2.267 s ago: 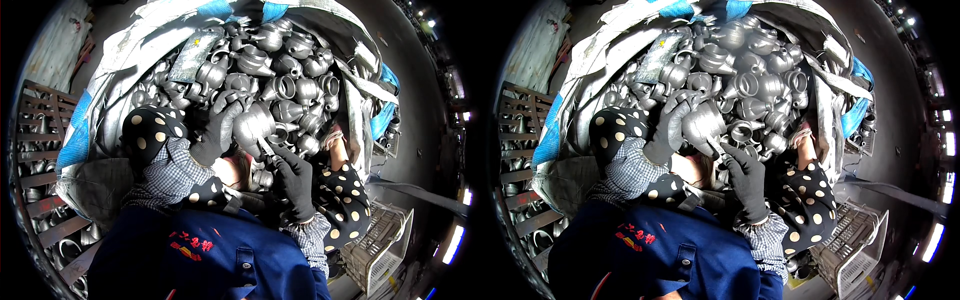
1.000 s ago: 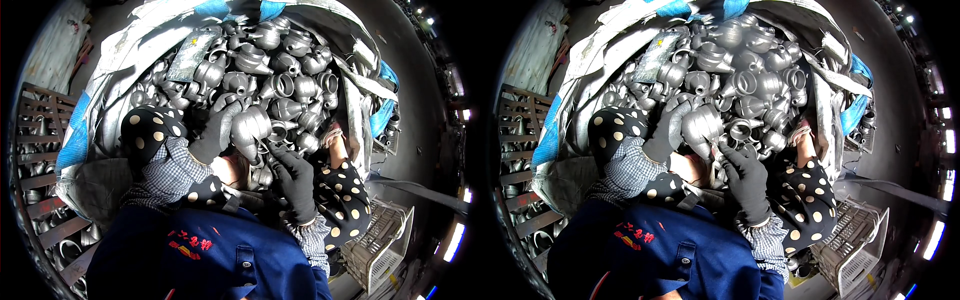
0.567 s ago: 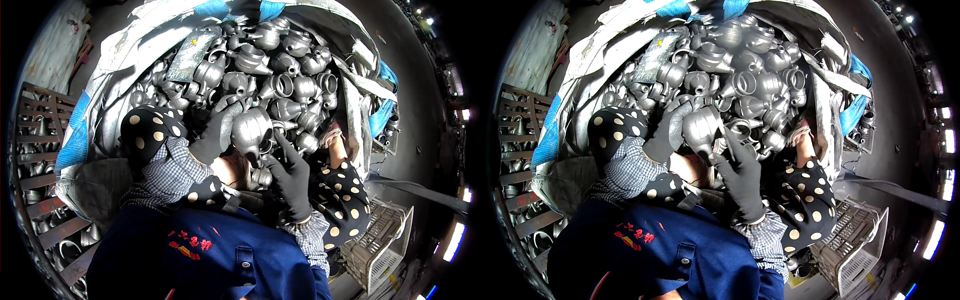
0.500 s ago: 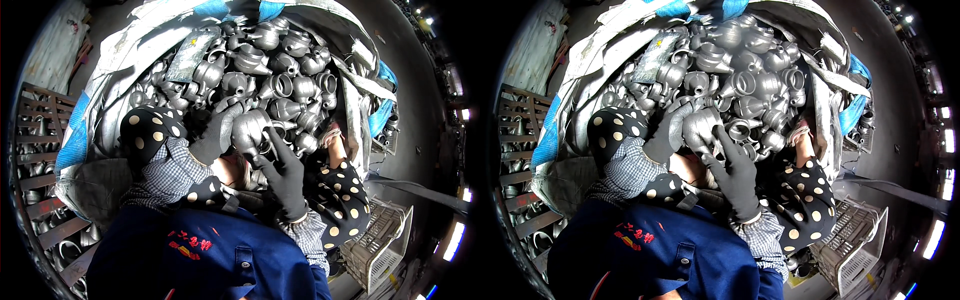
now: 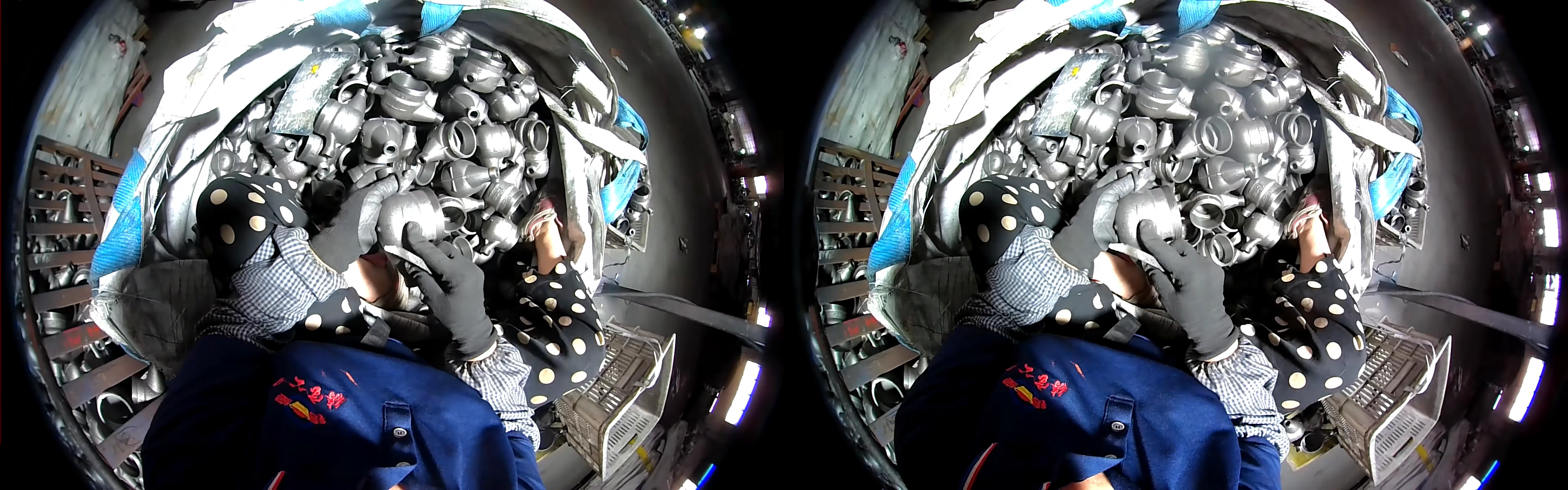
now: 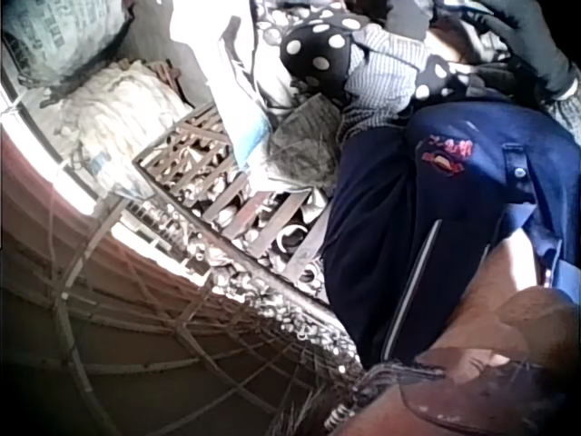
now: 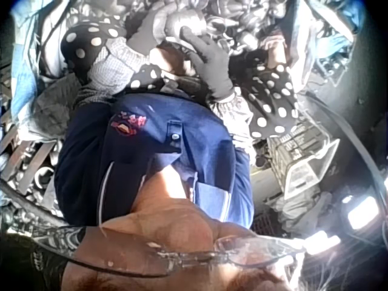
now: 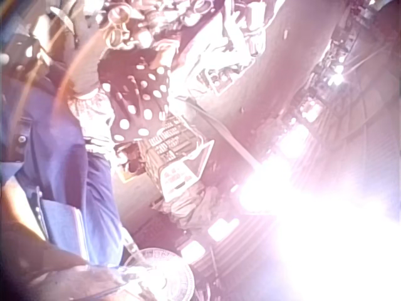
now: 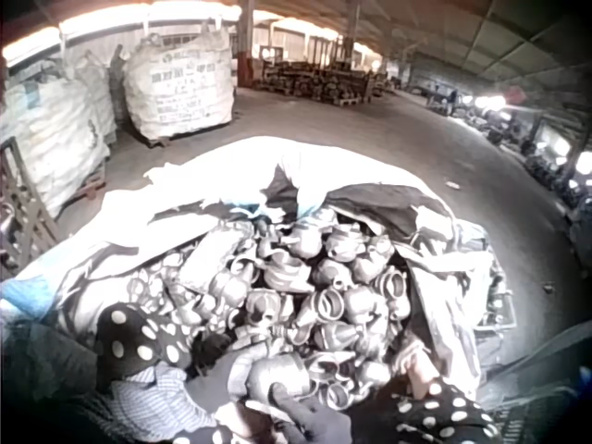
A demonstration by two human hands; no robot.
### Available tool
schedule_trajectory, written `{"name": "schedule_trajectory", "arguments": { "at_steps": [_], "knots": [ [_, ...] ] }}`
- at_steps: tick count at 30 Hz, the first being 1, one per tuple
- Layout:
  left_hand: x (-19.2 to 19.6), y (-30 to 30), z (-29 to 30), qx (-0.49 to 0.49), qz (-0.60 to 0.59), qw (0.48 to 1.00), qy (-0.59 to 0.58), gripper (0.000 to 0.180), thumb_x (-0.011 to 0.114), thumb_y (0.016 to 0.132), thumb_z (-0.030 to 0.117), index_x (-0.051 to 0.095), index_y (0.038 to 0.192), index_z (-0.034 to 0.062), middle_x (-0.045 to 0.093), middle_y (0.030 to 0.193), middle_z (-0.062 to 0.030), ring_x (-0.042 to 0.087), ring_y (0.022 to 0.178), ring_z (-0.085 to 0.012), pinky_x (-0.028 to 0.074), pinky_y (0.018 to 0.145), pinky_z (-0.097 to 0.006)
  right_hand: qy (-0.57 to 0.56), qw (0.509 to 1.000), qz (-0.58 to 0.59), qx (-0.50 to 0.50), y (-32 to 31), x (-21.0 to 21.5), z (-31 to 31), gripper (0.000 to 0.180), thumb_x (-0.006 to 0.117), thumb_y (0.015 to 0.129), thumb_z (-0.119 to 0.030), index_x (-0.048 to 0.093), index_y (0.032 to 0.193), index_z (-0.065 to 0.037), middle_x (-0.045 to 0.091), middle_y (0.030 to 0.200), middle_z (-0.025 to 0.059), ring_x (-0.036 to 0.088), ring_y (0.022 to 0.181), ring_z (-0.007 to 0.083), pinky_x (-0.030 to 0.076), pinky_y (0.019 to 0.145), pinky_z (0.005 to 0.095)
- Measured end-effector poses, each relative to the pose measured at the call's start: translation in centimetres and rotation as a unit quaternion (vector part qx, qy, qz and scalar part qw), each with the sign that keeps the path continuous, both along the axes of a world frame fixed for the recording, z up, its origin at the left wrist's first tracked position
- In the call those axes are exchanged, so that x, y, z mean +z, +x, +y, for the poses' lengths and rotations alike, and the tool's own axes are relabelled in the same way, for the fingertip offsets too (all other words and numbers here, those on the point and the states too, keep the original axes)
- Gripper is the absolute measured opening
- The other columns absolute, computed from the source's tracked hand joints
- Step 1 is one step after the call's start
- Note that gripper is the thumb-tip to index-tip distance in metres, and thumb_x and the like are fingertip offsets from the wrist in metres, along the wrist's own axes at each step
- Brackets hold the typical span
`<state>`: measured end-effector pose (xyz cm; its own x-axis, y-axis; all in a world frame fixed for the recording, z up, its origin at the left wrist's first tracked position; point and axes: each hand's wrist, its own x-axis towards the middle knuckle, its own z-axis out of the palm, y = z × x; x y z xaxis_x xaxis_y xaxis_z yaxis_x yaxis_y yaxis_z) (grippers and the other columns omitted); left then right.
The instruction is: The person picks up metal castings from a large bag, uses a metal pick to remove debris from interior holes, and then tosses the processed pieces into a separate container.
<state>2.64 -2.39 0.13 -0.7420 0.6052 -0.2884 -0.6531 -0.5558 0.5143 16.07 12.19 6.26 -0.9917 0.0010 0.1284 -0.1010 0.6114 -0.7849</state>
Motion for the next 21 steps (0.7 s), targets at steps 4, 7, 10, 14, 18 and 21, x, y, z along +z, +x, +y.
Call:
{"name": "schedule_trajectory", "arguments": {
  "at_steps": [4, 7, 10, 14, 18, 21],
  "knots": [
    [3.2, -0.1, 0.7, 0.013, -0.079, 0.995, -0.058, 0.013, 0.058, 0.095, 0.014, 0.061, 0.106, 0.0083, 0.066, 0.097, -0.0042, 0.066, 0.09, -0.017, 0.056, 0.079, -0.033, -0.121, 0.993, -0.008, -0.009, 1.0, -1.0, 0.5, 0.047, 0.065, 0.073, 0.007, 0.067, 0.118, -0.007, 0.064, 0.083, 0.0109, 0.062, 0.075, 0.0181, 0.049, 0.071, 0.0285],
    [0.8, 0.0, 1.1, 0.073, -0.027, 0.994, -0.08, 0.012, 0.06, 0.094, 0.013, 0.061, 0.105, 0.0086, 0.066, 0.098, -0.0045, 0.066, 0.09, -0.017, 0.056, 0.078, -0.033, -0.08, 0.996, -0.017, -0.045, 0.2, 1.0, 0.1, 0.058, 0.063, 0.072, 0.007, 0.059, 0.129, -0.006, 0.065, 0.093, 0.0145, 0.063, 0.087, 0.0179, 0.049, 0.079, 0.0277],
    [-0.7, -0.2, 0.8, 0.04, -0.027, 0.998, -0.05, 0.013, 0.062, 0.092, 0.011, 0.06, 0.105, 0.009, 0.065, 0.099, -0.0046, 0.066, 0.089, -0.0172, 0.056, 0.077, -0.034, -0.045, 0.998, 0.029, -0.045, -0.4, 1.7, -0.4, 0.061, 0.066, 0.072, 0.003, 0.059, 0.131, -0.011, 0.061, 0.085, 0.0124, 0.059, 0.074, 0.0218, 0.048, 0.072, 0.0291],
    [-0.4, -0.3, 0.5, 0.033, -0.038, 0.998, -0.045, 0.013, 0.062, 0.093, 0.013, 0.059, 0.105, 0.0105, 0.065, 0.098, -0.0037, 0.065, 0.088, -0.0175, 0.057, 0.075, -0.036, 0.053, 0.998, -0.035, -0.004, 0.1, 1.8, 0.1, 0.055, 0.068, 0.074, 0.0, 0.063, 0.126, -0.013, 0.06, 0.079, 0.0113, 0.058, 0.069, 0.0261, 0.047, 0.066, 0.0306],
    [1.2, -0.4, 0.7, 0.028, -0.026, 0.997, -0.062, 0.012, 0.059, 0.095, 0.011, 0.059, 0.106, 0.009, 0.064, 0.099, -0.0034, 0.064, 0.091, -0.0171, 0.057, 0.078, -0.035, -0.031, 0.999, 0.014, -0.018, 0.7, 0.6, -0.1, 0.047, 0.067, 0.075, 0.001, 0.066, 0.121, -0.01, 0.059, 0.075, 0.0126, 0.059, 0.068, 0.0239, 0.047, 0.064, 0.0303],
    [0.3, -0.4, 0.9, 0.033, 0.038, 0.996, -0.079, 0.014, 0.055, 0.096, 0.009, 0.058, 0.109, 0.0081, 0.064, 0.103, -0.0048, 0.063, 0.095, -0.017, 0.056, 0.082, -0.036, -0.013, 0.998, 0.011, -0.054, 0.0, 1.8, -0.2, 0.057, 0.069, 0.072, -0.001, 0.061, 0.128, -0.01, 0.057, 0.075, 0.0127, 0.056, 0.069, 0.0234, 0.046, 0.065, 0.0306]
  ]
}}
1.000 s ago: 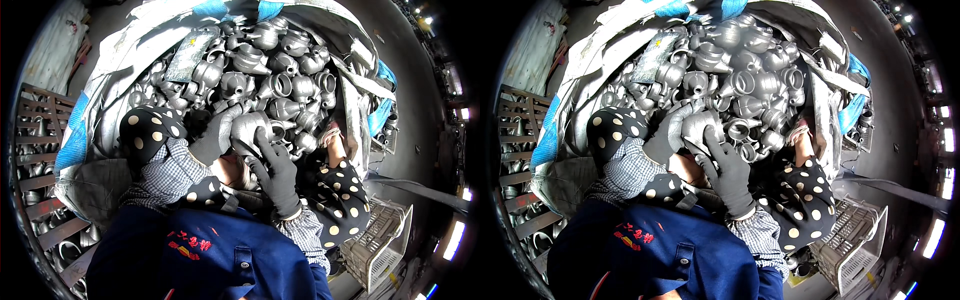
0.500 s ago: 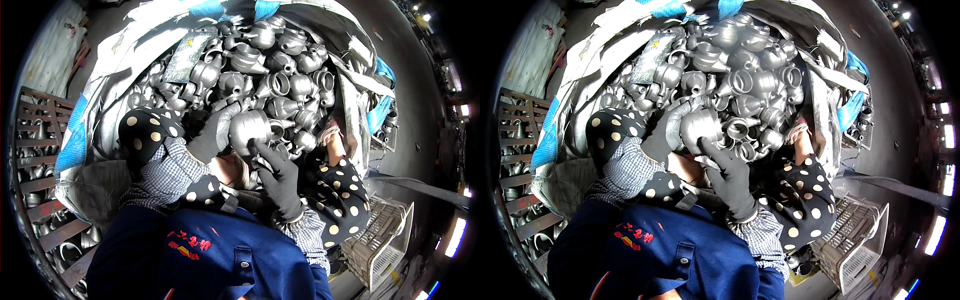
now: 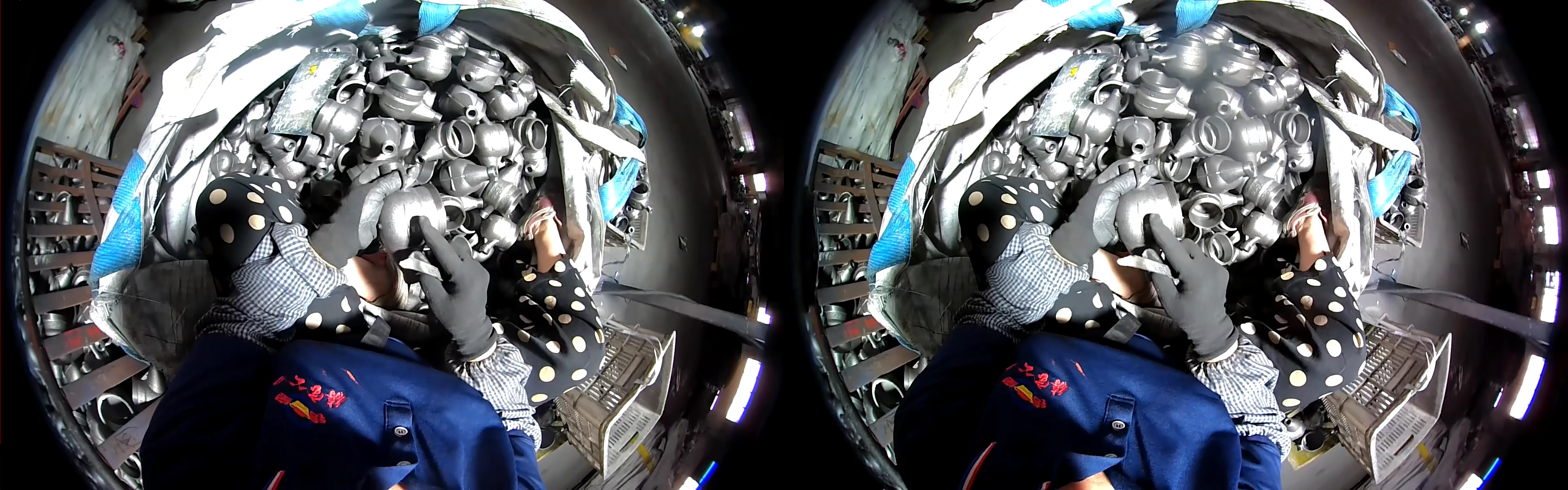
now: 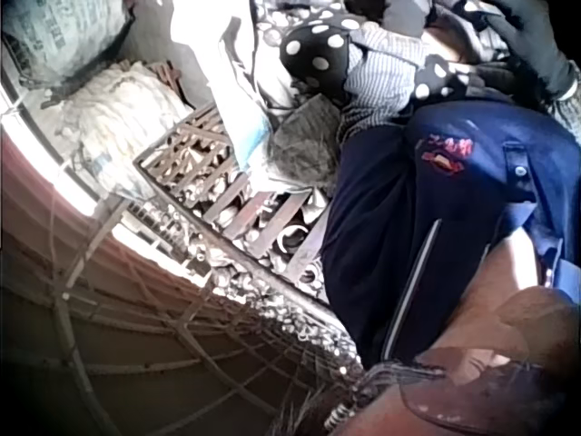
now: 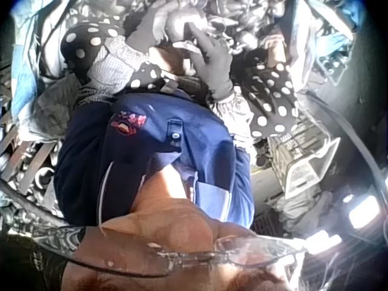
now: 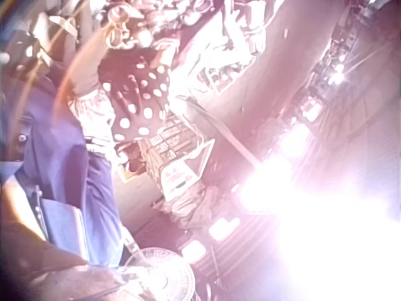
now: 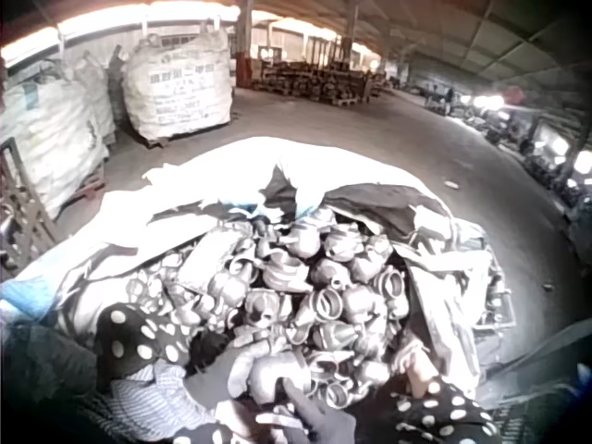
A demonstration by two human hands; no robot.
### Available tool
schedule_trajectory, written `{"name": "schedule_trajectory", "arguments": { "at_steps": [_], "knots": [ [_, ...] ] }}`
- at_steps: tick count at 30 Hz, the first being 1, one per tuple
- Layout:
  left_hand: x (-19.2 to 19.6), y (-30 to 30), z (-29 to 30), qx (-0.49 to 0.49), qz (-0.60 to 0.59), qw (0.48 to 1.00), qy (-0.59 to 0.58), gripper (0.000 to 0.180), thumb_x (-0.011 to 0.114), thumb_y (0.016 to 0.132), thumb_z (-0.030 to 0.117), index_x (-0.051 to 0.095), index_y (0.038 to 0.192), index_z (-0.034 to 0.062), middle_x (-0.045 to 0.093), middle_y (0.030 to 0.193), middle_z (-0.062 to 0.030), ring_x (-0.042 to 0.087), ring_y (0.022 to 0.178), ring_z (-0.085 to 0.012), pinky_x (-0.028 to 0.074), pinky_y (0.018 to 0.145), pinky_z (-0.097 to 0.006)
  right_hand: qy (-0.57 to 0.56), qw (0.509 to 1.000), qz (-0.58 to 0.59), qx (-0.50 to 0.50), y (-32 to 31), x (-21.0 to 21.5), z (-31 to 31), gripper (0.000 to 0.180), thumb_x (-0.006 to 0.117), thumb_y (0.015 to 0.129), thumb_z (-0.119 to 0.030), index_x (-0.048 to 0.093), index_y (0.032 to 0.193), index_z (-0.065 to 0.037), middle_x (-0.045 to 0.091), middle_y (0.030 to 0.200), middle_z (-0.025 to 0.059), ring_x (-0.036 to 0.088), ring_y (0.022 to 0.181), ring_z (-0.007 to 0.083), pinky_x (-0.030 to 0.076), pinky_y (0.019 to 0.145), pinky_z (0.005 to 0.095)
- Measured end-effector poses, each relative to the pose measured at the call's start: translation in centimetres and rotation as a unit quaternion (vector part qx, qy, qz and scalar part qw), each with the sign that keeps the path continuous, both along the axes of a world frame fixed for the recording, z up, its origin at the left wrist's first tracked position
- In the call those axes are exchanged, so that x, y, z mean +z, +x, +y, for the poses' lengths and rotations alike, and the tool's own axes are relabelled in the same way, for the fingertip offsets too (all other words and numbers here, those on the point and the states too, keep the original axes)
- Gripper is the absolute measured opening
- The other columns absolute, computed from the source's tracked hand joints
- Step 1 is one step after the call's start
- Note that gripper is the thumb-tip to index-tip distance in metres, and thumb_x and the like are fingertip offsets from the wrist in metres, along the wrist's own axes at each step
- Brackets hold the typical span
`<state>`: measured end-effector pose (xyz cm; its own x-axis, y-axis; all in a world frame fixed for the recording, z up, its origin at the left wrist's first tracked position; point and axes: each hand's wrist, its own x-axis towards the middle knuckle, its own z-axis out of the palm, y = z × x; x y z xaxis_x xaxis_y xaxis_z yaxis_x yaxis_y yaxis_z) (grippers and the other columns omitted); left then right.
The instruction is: The person picks up metal castings from a large bag, uses a metal pick to remove debris from interior holes, and then tosses the processed pieces into a separate container.
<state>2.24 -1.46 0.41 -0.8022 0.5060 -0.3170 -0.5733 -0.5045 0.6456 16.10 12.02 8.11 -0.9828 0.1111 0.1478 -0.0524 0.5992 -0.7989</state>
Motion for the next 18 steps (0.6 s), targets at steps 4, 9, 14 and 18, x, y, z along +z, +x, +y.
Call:
{"name": "schedule_trajectory", "arguments": {
  "at_steps": [4, 9, 14, 18],
  "knots": [
    [-0.8, 0.3, -0.8, -0.037, -0.055, 0.997, 0.051, 0.018, 0.054, 0.096, 0.008, 0.056, 0.114, 0.0066, 0.063, 0.109, -0.0069, 0.062, 0.099, -0.0181, 0.055, 0.087, -0.036, 0.101, 0.993, 0.012, 0.055, -0.3, -0.8, 0.0, 0.062, 0.071, 0.072, -0.006, 0.058, 0.132, -0.014, 0.059, 0.078, 0.0113, 0.054, 0.071, 0.0297, 0.048, 0.068, 0.0353],
    [0.5, 0.2, -0.4, -0.039, -0.087, 0.995, 0.037, 0.018, 0.054, 0.097, 0.015, 0.058, 0.113, 0.0074, 0.064, 0.106, -0.0064, 0.064, 0.096, -0.0197, 0.055, 0.083, -0.036, 0.057, 0.997, -0.027, 0.042, 0.4, -1.0, -0.1, 0.055, 0.07, 0.074, -0.005, 0.06, 0.127, -0.015, 0.065, 0.086, 0.0117, 0.063, 0.078, 0.0308, 0.051, 0.069, 0.0351],
    [2.6, -0.1, -0.9, -0.113, -0.18, 0.969, 0.129, 0.023, 0.056, 0.097, 0.023, 0.061, 0.115, 0.0089, 0.066, 0.105, -0.0048, 0.065, 0.093, -0.0191, 0.056, 0.08, -0.037, -0.006, 0.999, -0.025, 0.044, 1.0, -2.2, 0.4, 0.052, 0.07, 0.074, -0.001, 0.062, 0.125, -0.009, 0.068, 0.094, 0.0134, 0.067, 0.08, 0.0281, 0.051, 0.07, 0.0308],
    [2.3, 0.3, 0.0, -0.029, -0.163, 0.986, 0.026, 0.022, 0.055, 0.097, 0.022, 0.062, 0.113, 0.0089, 0.066, 0.102, -0.0048, 0.065, 0.092, -0.0188, 0.056, 0.078, -0.037, -0.055, 0.998, 0.015, -0.001, 0.0, -1.0, -0.1, 0.054, 0.067, 0.075, 0.001, 0.06, 0.128, -0.006, 0.069, 0.101, 0.016, 0.064, 0.088, 0.0226, 0.049, 0.078, 0.0291]
  ]
}}
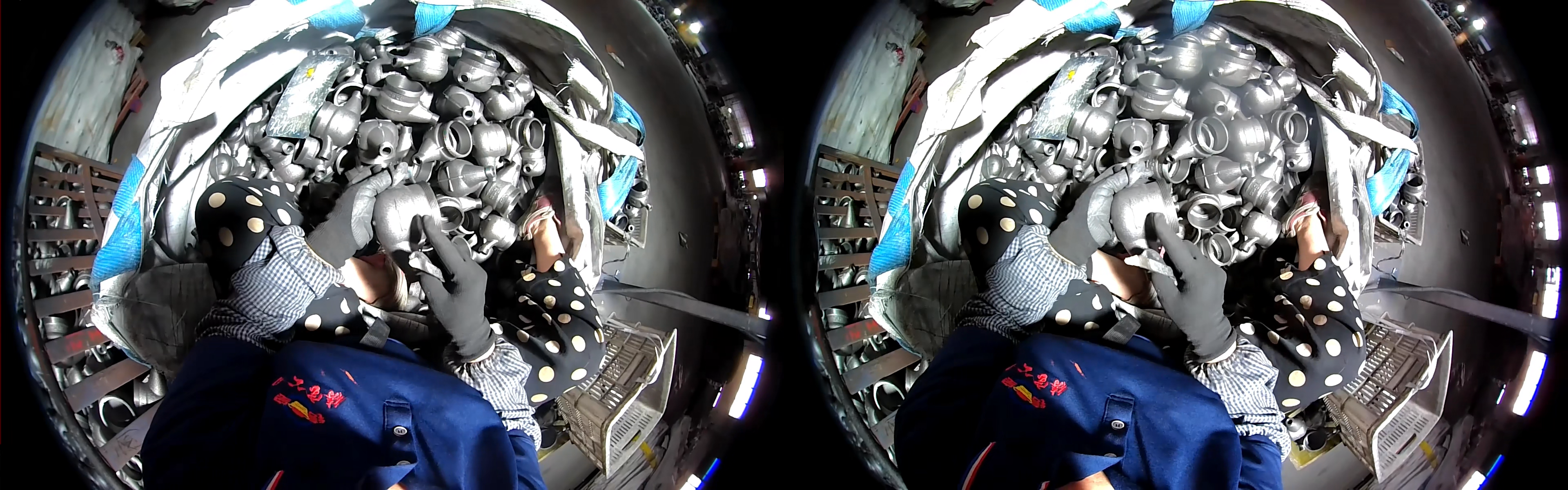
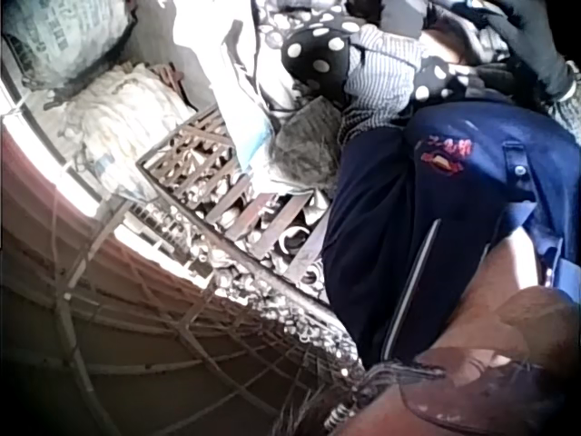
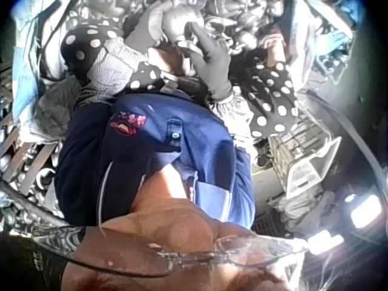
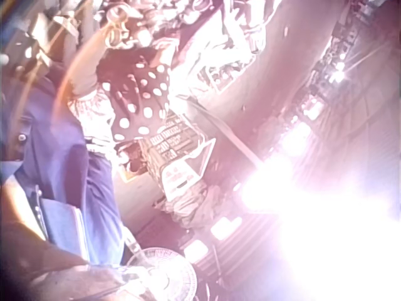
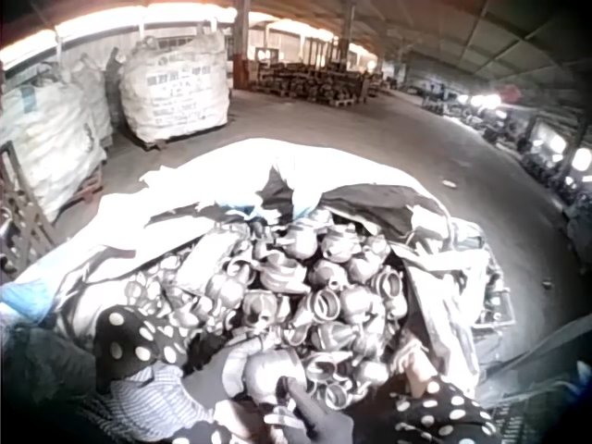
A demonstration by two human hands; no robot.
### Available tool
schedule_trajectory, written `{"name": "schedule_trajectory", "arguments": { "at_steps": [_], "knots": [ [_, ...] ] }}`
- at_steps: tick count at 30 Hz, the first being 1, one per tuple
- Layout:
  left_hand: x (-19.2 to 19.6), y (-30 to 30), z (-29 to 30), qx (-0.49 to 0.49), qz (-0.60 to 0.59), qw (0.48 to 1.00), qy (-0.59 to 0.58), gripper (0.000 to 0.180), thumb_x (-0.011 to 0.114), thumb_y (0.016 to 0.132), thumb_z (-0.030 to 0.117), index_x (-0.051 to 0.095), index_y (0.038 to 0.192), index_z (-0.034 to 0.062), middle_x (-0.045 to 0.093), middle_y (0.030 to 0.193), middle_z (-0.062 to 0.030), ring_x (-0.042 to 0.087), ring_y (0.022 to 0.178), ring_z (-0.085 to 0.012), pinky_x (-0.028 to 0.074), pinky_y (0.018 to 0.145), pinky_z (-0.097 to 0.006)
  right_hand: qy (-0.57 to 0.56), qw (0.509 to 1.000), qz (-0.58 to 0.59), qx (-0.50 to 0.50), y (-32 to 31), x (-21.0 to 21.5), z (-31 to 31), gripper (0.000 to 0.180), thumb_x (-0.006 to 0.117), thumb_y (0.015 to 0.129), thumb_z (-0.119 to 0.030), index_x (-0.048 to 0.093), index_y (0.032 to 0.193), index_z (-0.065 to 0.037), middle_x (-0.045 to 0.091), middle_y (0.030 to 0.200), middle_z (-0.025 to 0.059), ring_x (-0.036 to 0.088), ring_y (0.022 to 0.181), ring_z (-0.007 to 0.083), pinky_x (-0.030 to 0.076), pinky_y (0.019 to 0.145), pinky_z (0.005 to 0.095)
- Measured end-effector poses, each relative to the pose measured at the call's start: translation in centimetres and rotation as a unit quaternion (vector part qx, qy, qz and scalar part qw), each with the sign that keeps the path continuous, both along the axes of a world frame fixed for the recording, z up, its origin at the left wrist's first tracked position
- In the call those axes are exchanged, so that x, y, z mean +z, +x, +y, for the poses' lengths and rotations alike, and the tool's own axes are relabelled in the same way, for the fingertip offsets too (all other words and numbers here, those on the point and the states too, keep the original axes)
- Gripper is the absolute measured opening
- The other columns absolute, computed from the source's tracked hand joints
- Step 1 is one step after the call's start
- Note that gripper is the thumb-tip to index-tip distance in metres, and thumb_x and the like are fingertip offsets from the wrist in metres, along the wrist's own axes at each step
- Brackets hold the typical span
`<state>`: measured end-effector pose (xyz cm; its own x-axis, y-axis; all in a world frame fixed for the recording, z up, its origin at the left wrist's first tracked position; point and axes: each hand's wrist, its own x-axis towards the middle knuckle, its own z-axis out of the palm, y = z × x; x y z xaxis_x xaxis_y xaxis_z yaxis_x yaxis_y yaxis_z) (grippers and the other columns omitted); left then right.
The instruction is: The person picks up metal castings from a large bag, uses a metal pick to remove debris from interior holes, and then tosses the processed pieces into a separate container.
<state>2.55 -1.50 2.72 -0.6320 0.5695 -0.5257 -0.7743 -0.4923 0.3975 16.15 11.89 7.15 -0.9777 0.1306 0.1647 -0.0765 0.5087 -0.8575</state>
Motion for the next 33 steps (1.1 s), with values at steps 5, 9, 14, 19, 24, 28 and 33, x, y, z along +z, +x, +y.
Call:
{"name": "schedule_trajectory", "arguments": {
  "at_steps": [5, 9, 14, 19, 24, 28, 33],
  "knots": [
    [-2.0, -0.5, -0.1, 0.027, -0.014, 0.999, -0.022, 0.019, 0.058, 0.096, 0.02, 0.062, 0.11, 0.0077, 0.066, 0.098, -0.0046, 0.066, 0.088, -0.0186, 0.057, 0.078, -0.036, 0.008, 1.0, 0.0, 0.027, 0.0, -0.8, 0.6, 0.054, 0.061, 0.072, 0.007, 0.062, 0.124, -0.004, 0.069, 0.103, 0.0156, 0.062, 0.089, 0.0192, 0.049, 0.081, 0.0284],
    [-1.6, -0.9, -0.2, -0.011, 0.047, 0.999, 0.003, 0.02, 0.058, 0.096, 0.018, 0.061, 0.112, 0.0074, 0.065, 0.102, -0.0057, 0.065, 0.092, -0.0182, 0.057, 0.079, -0.037, -0.092, 0.995, -0.017, -0.025, 0.2, -1.3, 0.3, 0.058, 0.061, 0.071, 0.008, 0.06, 0.128, -0.004, 0.067, 0.096, 0.0109, 0.062, 0.089, 0.019, 0.048, 0.082, 0.0258],
    [-1.7, -0.4, 0.0, 0.003, 0.046, 0.999, 0.003, 0.021, 0.058, 0.095, 0.018, 0.06, 0.114, 0.0081, 0.065, 0.101, -0.006, 0.066, 0.092, -0.0205, 0.057, 0.078, -0.039, 0.024, 1.0, 0.008, 0.007, -0.3, -0.3, -0.1, 0.049, 0.065, 0.073, 0.005, 0.063, 0.122, -0.005, 0.068, 0.098, 0.0106, 0.058, 0.078, 0.019, 0.048, 0.075, 0.0297],
    [-3.8, -1.1, -0.9, 0.015, 0.02, 0.999, 0.046, 0.027, 0.048, 0.1, 0.023, 0.058, 0.119, 0.006, 0.065, 0.109, -0.0091, 0.064, 0.1, -0.0204, 0.053, 0.089, -0.037, -0.184, 0.971, -0.086, -0.122, 0.9, -4.0, 0.8, 0.024, 0.063, 0.085, 0.001, 0.066, 0.109, 0.006, 0.068, 0.1, 0.0072, 0.061, 0.088, 0.0088, 0.047, 0.079, 0.0223],
    [-3.2, -1.3, 0.0, 0.073, 0.057, 0.995, -0.029, 0.03, 0.044, 0.102, 0.023, 0.058, 0.122, 0.0059, 0.063, 0.118, -0.0058, 0.06, 0.109, -0.0159, 0.047, 0.097, -0.033, -0.206, 0.97, -0.085, -0.096, 0.3, -5.5, -0.6, 0.04, 0.067, 0.09, -0.015, 0.059, 0.125, 0.004, 0.067, 0.099, 0.0046, 0.059, 0.083, 0.007, 0.047, 0.075, 0.0211],
    [-3.0, -1.0, 0.1, 0.107, 0.17, 0.977, -0.069, 0.031, 0.048, 0.101, 0.021, 0.056, 0.124, 0.0024, 0.06, 0.123, -0.0064, 0.054, 0.116, -0.0137, 0.042, 0.102, -0.03, -0.381, 0.893, -0.167, -0.169, 0.1, -3.5, -1.3, 0.034, 0.064, 0.09, -0.016, 0.061, 0.121, -0.001, 0.063, 0.08, -0.0006, 0.043, 0.055, 0.0033, 0.033, 0.05, 0.0196],
    [-2.9, -2.1, -0.5, 0.041, 0.25, 0.967, -0.011, 0.031, 0.049, 0.099, 0.019, 0.055, 0.123, -0.0001, 0.06, 0.123, -0.012, 0.054, 0.116, -0.0206, 0.038, 0.105, -0.037, -0.546, 0.813, -0.122, -0.158, -0.4, -4.7, 0.6, 0.039, 0.054, 0.098, -0.027, 0.056, 0.125, 0.0, 0.06, 0.08, -0.0004, 0.045, 0.057, 0.004, 0.034, 0.051, 0.0179]
  ]
}}
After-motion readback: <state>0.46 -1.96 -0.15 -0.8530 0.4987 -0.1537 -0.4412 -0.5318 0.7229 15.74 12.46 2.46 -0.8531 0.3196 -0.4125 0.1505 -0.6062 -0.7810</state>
